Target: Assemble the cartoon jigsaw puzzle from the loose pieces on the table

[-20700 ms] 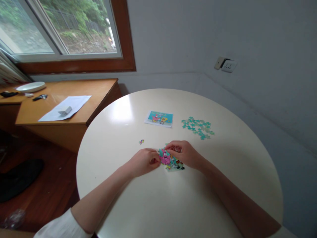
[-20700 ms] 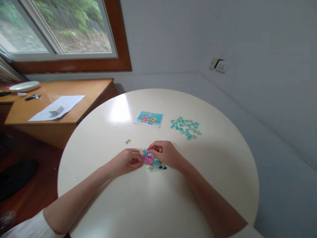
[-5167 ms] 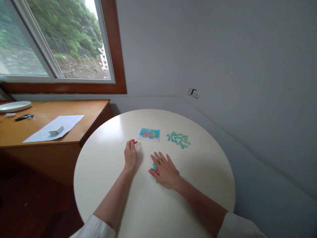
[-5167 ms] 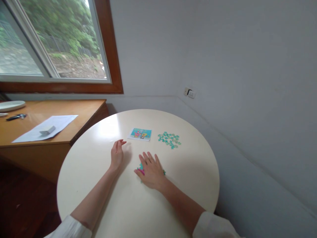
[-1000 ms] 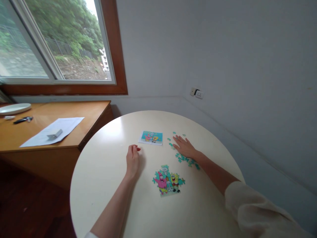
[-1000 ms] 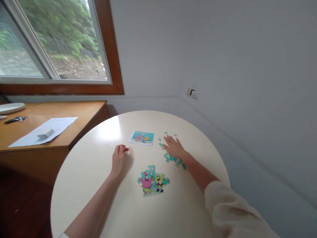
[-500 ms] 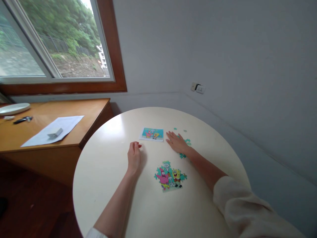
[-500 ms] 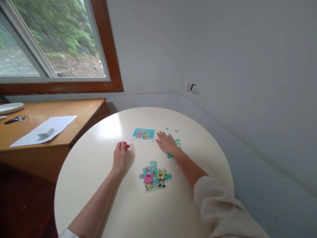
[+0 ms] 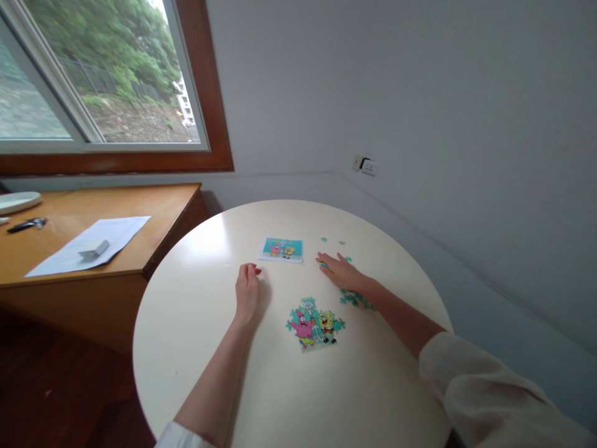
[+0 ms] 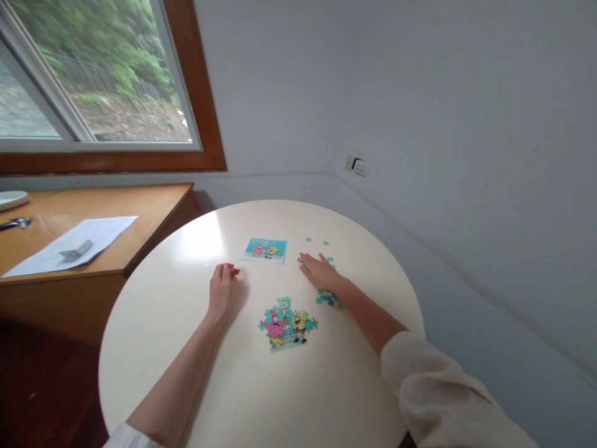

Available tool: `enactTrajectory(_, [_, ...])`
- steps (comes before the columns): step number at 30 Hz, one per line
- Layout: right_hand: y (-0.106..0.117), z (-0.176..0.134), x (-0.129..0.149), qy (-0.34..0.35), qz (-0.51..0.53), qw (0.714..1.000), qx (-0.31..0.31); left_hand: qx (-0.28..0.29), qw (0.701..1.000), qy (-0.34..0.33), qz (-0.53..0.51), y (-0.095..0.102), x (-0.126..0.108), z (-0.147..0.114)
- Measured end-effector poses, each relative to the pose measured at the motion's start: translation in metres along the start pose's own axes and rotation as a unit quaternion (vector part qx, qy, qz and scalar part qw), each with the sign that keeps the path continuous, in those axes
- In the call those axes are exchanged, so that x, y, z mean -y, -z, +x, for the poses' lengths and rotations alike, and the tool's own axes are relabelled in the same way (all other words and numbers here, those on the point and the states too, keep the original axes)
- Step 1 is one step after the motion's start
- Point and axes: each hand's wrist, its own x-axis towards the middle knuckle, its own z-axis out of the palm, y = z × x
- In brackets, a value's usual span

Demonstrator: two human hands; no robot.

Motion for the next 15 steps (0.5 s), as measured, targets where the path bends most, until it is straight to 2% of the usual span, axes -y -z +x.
enactTrajectory(4, [0.004,-0.021,0.011,0.007,-0.037,0.999,-0.028,0.0,1.0,0.003,0.0,-0.001,-0.001,0.0])
enactTrajectory(9, [-0.011,-0.057,0.015,0.016,-0.057,0.998,-0.035,0.005,1.0,0.0,0.009,-0.001,-0.003,-0.002])
enactTrajectory(15, [-0.011,-0.061,0.005,-0.001,-0.056,0.998,-0.04,0.005,1.0,0.001,0.014,0.0,-0.002,-0.001])
